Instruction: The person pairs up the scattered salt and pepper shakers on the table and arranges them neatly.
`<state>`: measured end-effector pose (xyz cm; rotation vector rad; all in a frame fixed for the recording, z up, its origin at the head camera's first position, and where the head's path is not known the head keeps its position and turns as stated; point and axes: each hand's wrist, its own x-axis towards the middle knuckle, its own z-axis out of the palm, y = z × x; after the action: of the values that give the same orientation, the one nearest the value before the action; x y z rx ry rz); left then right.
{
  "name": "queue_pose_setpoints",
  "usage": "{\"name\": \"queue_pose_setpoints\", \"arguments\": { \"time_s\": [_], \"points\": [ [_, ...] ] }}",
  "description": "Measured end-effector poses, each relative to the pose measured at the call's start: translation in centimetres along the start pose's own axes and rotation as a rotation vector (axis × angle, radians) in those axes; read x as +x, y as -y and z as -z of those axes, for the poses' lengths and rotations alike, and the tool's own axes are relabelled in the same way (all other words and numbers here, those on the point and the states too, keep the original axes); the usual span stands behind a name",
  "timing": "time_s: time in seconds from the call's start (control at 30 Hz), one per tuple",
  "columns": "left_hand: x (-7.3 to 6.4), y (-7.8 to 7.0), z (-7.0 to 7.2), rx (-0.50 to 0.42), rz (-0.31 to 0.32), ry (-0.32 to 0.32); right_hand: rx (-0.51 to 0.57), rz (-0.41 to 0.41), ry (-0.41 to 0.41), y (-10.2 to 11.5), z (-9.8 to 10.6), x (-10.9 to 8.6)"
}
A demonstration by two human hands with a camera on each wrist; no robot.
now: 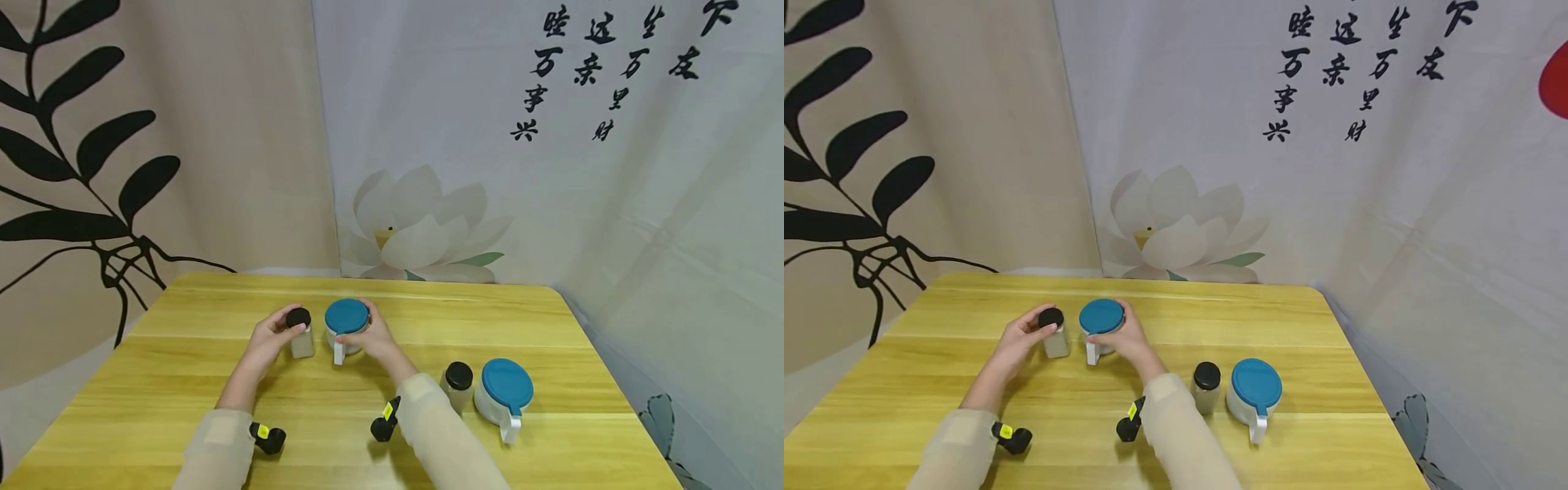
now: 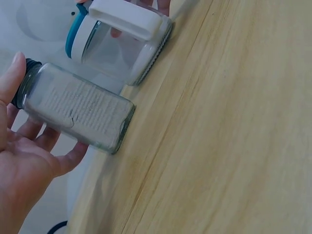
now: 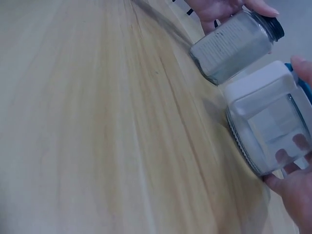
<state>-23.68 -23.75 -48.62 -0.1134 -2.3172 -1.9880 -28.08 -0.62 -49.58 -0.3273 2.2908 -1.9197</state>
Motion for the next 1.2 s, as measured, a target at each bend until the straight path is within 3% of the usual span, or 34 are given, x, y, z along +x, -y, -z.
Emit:
{"name": "queue_pose_setpoints", "arguments": {
  "time_s": [0.27,0.73,1.07,1.2],
  "points": [
    [-0.3,0.0,0.0,0.031,-0.019,0.041,-0.008,-0.001,0.002,-0.2,0.1,-0.5],
    [-0.8,0.0,-0.1,0.015,-0.043,0.058,0.008,0.013,0.002,-0.1,0.4,-1.7],
    [-1.4,-1.0,-0.3,-0.018,-0.06,0.077,0.035,0.04,0.023,-0.3,1.0,-2.4],
    [-1.6,-1.4,-0.5,-0.021,-0.053,0.08,0.041,0.051,0.028,1.0,1.4,-3.3]
  ]
}}
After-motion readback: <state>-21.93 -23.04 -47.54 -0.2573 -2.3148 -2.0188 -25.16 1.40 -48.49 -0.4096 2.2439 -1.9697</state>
